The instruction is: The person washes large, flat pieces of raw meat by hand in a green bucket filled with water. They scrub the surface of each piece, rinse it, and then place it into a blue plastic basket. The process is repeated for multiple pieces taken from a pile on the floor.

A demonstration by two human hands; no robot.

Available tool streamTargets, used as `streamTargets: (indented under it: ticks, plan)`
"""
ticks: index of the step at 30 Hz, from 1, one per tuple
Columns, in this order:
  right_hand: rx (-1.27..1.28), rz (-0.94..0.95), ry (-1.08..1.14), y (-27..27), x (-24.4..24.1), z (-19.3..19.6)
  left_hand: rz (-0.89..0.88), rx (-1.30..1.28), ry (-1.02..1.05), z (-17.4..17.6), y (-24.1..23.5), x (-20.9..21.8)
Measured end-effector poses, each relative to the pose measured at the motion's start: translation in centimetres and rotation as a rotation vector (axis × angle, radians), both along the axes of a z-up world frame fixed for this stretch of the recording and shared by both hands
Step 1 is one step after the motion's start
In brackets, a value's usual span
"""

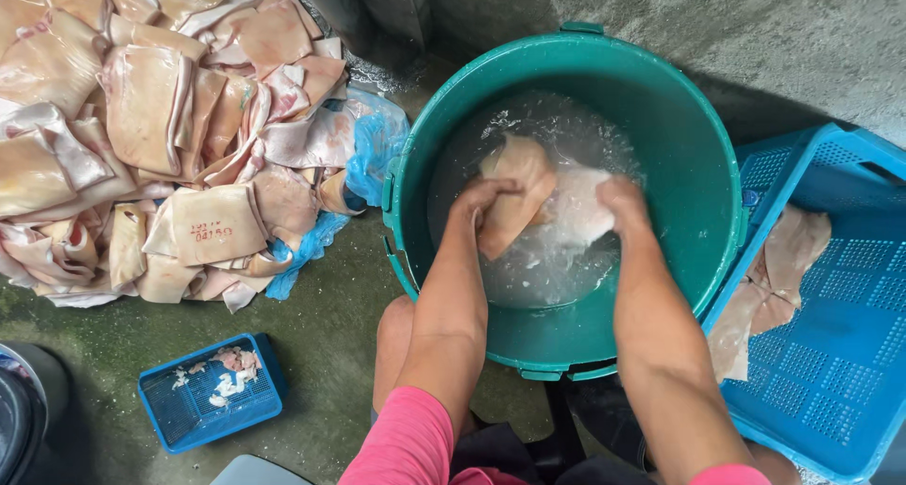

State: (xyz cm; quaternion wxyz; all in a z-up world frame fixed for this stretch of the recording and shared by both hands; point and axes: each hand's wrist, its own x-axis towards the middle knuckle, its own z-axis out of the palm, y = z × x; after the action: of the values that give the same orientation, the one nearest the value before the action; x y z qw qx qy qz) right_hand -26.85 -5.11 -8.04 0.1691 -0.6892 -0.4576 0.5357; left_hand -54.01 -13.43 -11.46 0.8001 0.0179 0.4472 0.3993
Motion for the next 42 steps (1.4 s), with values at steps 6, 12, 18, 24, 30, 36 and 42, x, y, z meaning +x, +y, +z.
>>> streamTargets:
  ticks: [6, 12, 18, 24, 30, 36, 42]
  plan:
    - [0.923, 0.671, -0.034, -2.0, -8.3, 8.6, 0.102, -0.003, -0.125, -3.3, -1.4, 1.6]
    - [0.504, 0.947, -0.304, -6.9, -12.0, 5.6, 0.340, 0.029, -0.158, -5.9, -1.5, 1.6]
    - [0.845, 0.389, -0.356, -3.4, -10.2, -0.3, 0.343, 0.085, -0.266, -6.5, -0.8, 2.4]
    - [0.674, 1.024, -0.278, -5.1, -9.8, -1.1, 0.308, 0.019, -0.301, -7.5, -2.7, 2.3]
    - [0.621, 0.699, -0.320, -4.4, -11.8, -2.0, 0.161, 0.046, 0.071, -7.7, -1.9, 3.6]
    - [0.694, 0.903, -0.329, 0.0, -11.9, -0.6, 0.295, -0.003, -0.189, -7.2, -1.7, 2.1]
    - [0.874, 1.083, -0.197, -1.8, -12.2, -0.6, 0.224, 0.003, -0.031, -7.8, -0.9, 3.0]
